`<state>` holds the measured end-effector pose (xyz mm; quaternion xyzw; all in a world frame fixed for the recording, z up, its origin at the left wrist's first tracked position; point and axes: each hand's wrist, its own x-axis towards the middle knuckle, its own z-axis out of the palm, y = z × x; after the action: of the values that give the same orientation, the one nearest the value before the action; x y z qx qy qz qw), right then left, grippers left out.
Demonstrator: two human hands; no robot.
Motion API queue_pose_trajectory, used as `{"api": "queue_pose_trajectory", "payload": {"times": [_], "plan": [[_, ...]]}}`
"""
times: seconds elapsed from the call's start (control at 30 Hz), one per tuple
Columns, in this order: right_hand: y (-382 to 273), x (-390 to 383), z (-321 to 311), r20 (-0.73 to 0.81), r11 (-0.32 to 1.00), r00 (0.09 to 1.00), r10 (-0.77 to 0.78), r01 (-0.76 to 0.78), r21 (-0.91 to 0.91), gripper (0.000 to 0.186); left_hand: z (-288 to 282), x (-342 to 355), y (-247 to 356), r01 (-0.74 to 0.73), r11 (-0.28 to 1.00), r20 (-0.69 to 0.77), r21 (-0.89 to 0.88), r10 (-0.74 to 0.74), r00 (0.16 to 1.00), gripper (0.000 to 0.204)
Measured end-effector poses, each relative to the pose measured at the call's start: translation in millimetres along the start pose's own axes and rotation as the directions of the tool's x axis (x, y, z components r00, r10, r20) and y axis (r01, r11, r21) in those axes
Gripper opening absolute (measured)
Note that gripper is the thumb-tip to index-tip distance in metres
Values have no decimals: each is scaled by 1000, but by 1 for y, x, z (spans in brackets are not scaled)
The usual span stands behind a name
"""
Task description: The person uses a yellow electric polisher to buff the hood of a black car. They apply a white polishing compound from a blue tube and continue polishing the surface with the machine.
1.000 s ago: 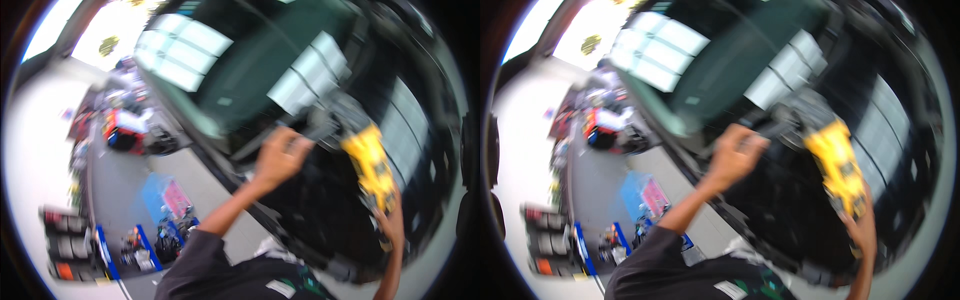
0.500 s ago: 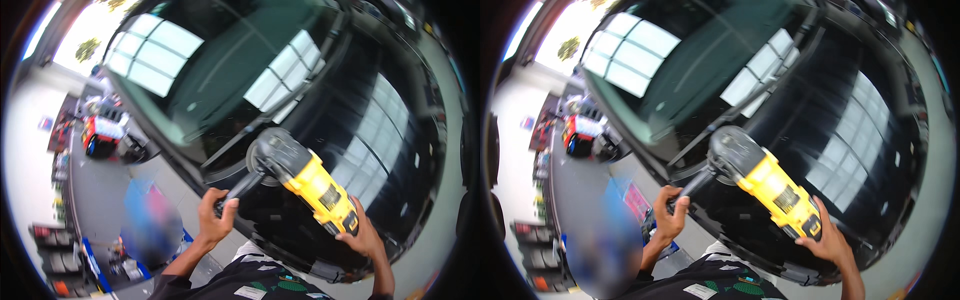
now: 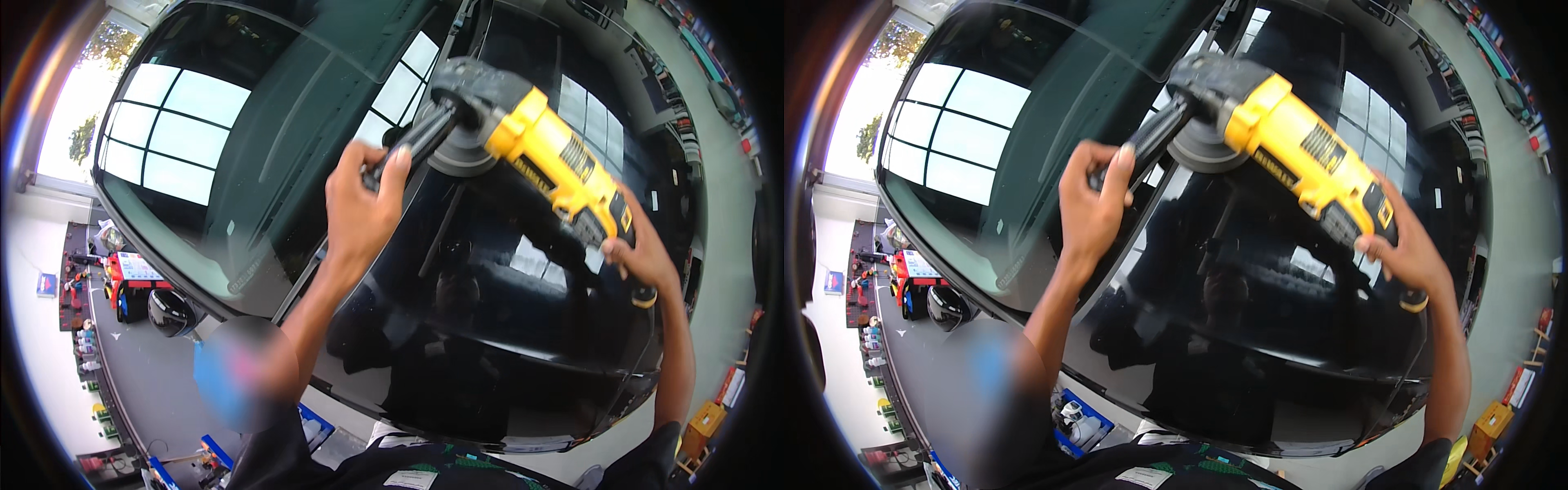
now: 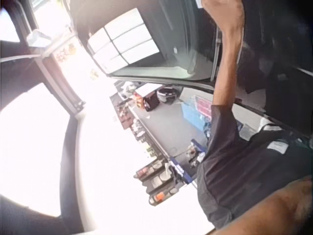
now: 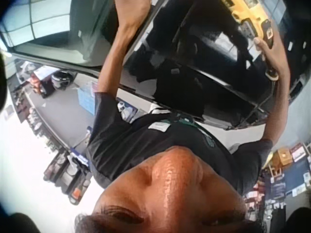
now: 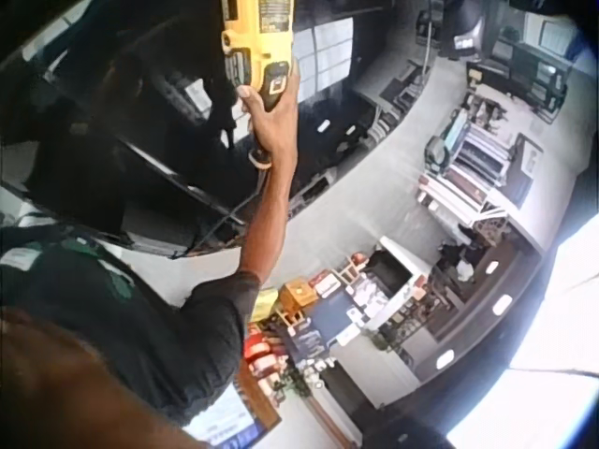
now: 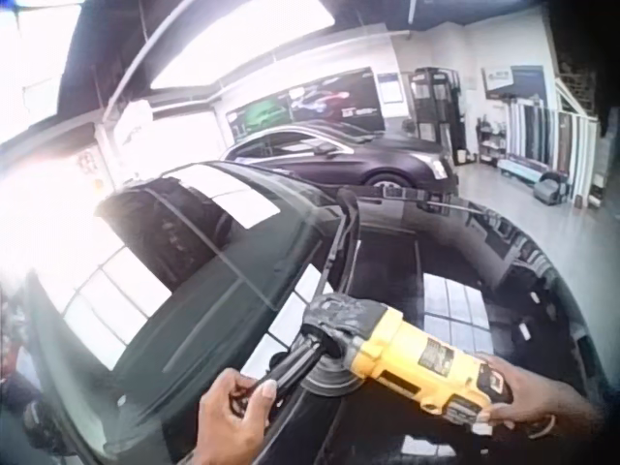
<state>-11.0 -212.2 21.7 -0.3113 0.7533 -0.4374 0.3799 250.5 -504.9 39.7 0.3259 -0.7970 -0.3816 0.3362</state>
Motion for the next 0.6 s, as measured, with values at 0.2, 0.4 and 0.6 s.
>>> {"api": "queue_pose_trajectory", "payload": {"times": [0.2,0.4,0.6], "plan": [[3,81,-51,-56,993,992,-114,112,-34,87,64,109,1,-90,993,26,82,88,996,40],[9,96,-68,-23,992,992,-124,123,-21,82,74,125,12,-90,981,59,171,80,995,47],[14,34,-27,-8,992,998,-60,59,-114,101,10,20,17,13,991,61,130,-21,998,33]]}}
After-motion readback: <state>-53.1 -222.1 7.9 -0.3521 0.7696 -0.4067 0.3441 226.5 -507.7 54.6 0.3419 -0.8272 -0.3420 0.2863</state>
